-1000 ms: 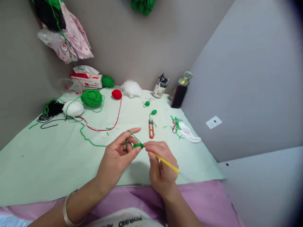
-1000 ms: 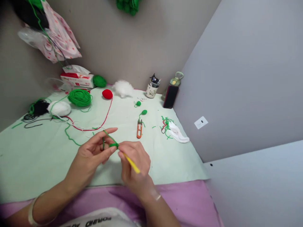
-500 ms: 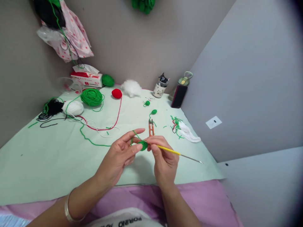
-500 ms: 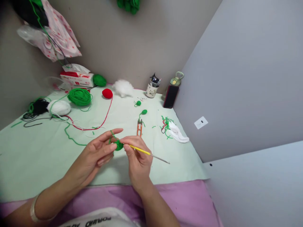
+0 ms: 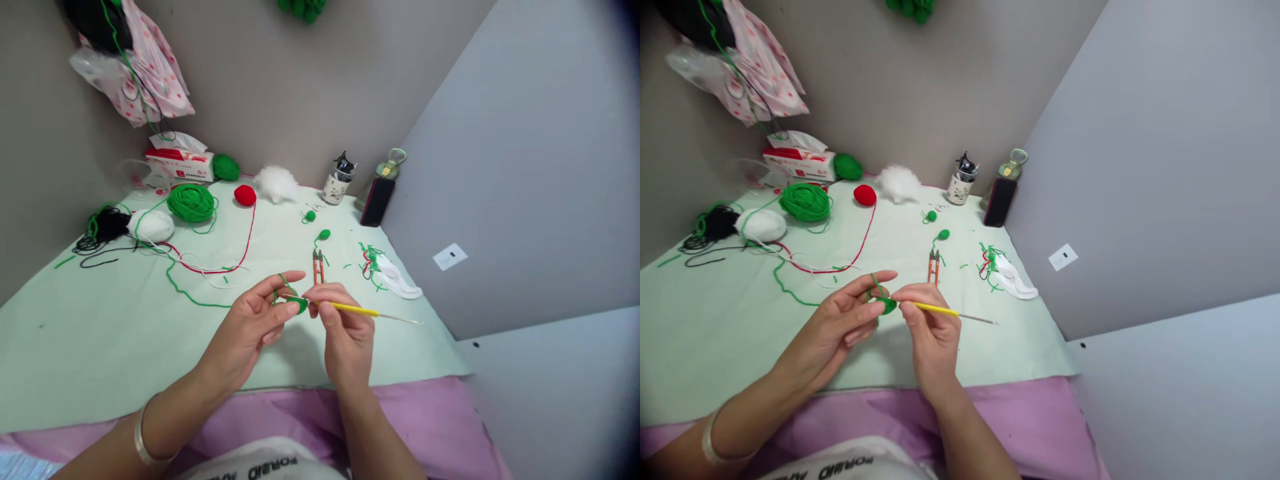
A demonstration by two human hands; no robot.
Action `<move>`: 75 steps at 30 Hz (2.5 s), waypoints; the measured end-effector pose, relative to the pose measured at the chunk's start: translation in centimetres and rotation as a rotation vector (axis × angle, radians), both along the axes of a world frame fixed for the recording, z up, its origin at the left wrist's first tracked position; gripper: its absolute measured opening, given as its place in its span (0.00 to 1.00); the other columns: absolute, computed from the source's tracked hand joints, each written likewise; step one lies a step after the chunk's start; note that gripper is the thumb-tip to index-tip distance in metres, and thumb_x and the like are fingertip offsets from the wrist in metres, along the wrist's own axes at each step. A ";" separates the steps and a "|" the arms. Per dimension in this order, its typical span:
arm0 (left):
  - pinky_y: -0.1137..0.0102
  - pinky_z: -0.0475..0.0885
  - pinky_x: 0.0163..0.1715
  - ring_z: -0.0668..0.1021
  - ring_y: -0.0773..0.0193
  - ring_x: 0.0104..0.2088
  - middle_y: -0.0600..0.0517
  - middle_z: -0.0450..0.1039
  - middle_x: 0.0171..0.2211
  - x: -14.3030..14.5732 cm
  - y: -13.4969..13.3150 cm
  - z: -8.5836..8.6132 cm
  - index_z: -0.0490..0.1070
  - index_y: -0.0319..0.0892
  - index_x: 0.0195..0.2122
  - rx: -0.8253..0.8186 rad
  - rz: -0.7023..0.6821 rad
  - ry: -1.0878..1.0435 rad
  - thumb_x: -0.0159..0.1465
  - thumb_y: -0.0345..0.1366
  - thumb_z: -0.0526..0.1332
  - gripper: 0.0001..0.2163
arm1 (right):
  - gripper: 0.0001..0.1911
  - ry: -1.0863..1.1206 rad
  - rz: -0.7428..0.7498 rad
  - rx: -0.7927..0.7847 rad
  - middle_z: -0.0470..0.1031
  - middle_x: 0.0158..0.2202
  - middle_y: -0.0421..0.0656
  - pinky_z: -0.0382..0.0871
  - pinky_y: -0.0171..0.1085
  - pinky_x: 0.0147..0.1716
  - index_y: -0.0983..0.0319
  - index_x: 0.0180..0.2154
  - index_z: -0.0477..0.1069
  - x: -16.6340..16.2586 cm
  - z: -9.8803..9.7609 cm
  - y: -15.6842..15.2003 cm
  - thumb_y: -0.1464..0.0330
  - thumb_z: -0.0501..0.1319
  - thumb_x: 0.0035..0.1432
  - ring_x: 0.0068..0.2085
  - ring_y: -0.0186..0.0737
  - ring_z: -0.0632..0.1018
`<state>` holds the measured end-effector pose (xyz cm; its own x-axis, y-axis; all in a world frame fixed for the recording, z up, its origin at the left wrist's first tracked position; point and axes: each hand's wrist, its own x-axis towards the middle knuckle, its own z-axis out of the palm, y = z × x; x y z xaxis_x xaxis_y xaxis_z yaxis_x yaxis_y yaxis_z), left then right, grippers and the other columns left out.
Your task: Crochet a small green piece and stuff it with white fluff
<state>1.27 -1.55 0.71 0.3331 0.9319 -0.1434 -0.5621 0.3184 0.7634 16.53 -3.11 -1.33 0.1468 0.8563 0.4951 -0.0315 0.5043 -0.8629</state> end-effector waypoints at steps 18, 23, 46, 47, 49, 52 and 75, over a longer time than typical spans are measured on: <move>0.78 0.51 0.17 0.57 0.78 0.20 0.56 0.72 0.34 -0.3 -0.2 0.3 0.66 0.53 0.68 0.024 -0.062 0.121 0.59 0.35 0.75 0.36 | 0.10 0.189 0.062 -0.126 0.80 0.32 0.42 0.72 0.35 0.30 0.59 0.35 0.79 0.3 0.3 0.4 0.62 0.62 0.68 0.29 0.34 0.75; 0.77 0.56 0.20 0.61 0.75 0.23 0.56 0.70 0.37 -0.4 -0.6 0.0 0.68 0.56 0.66 0.087 0.010 0.223 0.61 0.36 0.73 0.32 | 0.11 0.047 0.029 -0.057 0.81 0.35 0.43 0.74 0.37 0.32 0.59 0.38 0.77 0.5 0.5 -0.2 0.66 0.57 0.72 0.31 0.35 0.78; 0.76 0.50 0.18 0.58 0.77 0.21 0.55 0.71 0.35 0.3 -0.7 0.3 0.79 0.48 0.55 0.050 -0.005 0.134 0.59 0.36 0.74 0.21 | 0.09 -0.204 -0.102 0.099 0.81 0.37 0.44 0.77 0.40 0.32 0.56 0.42 0.80 -0.1 -0.2 -0.2 0.70 0.60 0.69 0.38 0.41 0.81; 0.76 0.50 0.18 0.58 0.77 0.21 0.55 0.71 0.35 0.5 -0.7 0.2 0.79 0.49 0.56 0.060 0.016 0.142 0.59 0.35 0.74 0.22 | 0.11 -0.269 -0.141 0.136 0.81 0.38 0.44 0.78 0.40 0.33 0.55 0.44 0.79 -0.1 -0.3 -0.4 0.72 0.59 0.69 0.39 0.41 0.81; 0.76 0.50 0.18 0.57 0.77 0.20 0.57 0.71 0.32 0.6 -0.7 0.1 0.77 0.49 0.57 0.053 0.039 0.131 0.58 0.34 0.75 0.25 | 0.15 -0.439 -0.237 0.253 0.81 0.40 0.44 0.79 0.41 0.36 0.53 0.49 0.79 -0.2 -0.5 -0.8 0.76 0.60 0.67 0.40 0.41 0.81; 0.77 0.48 0.17 0.52 0.78 0.18 0.61 0.62 0.23 0.4 -0.4 -0.2 0.78 0.44 0.56 -0.047 -0.058 0.030 0.59 0.34 0.74 0.22 | 0.19 -0.596 -0.324 0.389 0.81 0.44 0.46 0.79 0.42 0.39 0.51 0.52 0.78 0.0 -0.6 -1.0 0.77 0.61 0.66 0.43 0.42 0.81; 0.73 0.63 0.29 0.66 0.68 0.30 0.53 0.70 0.35 -0.5 -0.1 -0.5 0.83 0.53 0.49 0.172 -0.003 0.286 0.63 0.37 0.70 0.13 | 0.11 0.004 0.022 -0.062 0.80 0.35 0.42 0.75 0.37 0.34 0.59 0.39 0.77 1.0 0.9 -0.3 0.66 0.57 0.72 0.33 0.36 0.79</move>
